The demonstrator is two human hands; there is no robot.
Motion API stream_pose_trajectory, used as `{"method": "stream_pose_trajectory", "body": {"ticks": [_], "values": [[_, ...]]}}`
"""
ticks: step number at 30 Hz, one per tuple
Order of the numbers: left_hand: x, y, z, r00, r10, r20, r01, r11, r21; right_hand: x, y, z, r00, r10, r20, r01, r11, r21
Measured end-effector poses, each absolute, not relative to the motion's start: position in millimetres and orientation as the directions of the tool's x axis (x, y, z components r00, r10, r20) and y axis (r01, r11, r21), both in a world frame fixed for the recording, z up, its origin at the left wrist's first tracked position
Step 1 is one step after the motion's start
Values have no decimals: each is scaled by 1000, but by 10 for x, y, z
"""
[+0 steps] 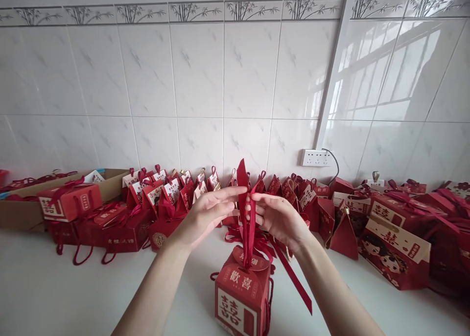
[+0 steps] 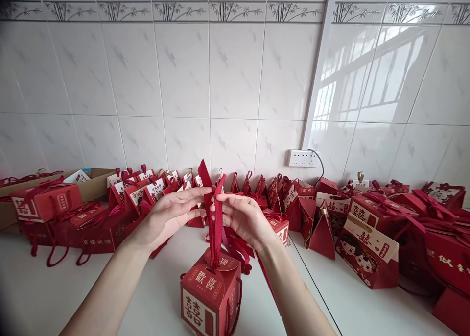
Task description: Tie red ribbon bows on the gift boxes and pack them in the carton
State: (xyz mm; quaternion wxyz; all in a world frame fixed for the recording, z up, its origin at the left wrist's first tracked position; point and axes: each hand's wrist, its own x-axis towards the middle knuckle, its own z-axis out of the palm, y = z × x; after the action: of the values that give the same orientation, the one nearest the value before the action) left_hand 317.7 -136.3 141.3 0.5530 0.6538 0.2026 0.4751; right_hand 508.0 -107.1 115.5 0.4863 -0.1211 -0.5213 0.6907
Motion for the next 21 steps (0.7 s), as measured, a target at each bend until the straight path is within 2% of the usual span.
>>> {"method": "stream_pose_trajectory", "body": {"ticks": [8, 11, 15, 17, 18, 20, 21], "values": [[3215, -1385, 1383, 436, 815, 383, -247, -301, 921, 5040, -1086, 1179, -410, 839, 357, -527, 101, -844], [3252, -1356, 1387, 375, 846, 379, -279, -287, 916, 5043, -1083, 1172, -393, 842, 370, -511, 135, -849], [3221, -1309, 1430, 162, 914, 373, -335, -304, 892, 5204, -1076, 1157, -596, 723, 350, -462, 48, -886], [3179, -1306, 1458, 120, 924, 362, -287, -317, 904, 5305, -1093, 1177, -702, 662, 261, -319, 35, -947], [3163, -1310, 1467, 120, 922, 369, -212, -340, 916, 5340, -1107, 1195, -714, 672, 197, -205, 69, -976], [3157, -1323, 1469, 163, 911, 380, 65, -394, 917, 5364, -1142, 1236, -681, 730, 55, 114, 180, -977], [3169, -1328, 1456, 195, 908, 370, 245, -410, 879, 5350, -1160, 1251, -658, 753, -18, 298, 239, -924]]}}
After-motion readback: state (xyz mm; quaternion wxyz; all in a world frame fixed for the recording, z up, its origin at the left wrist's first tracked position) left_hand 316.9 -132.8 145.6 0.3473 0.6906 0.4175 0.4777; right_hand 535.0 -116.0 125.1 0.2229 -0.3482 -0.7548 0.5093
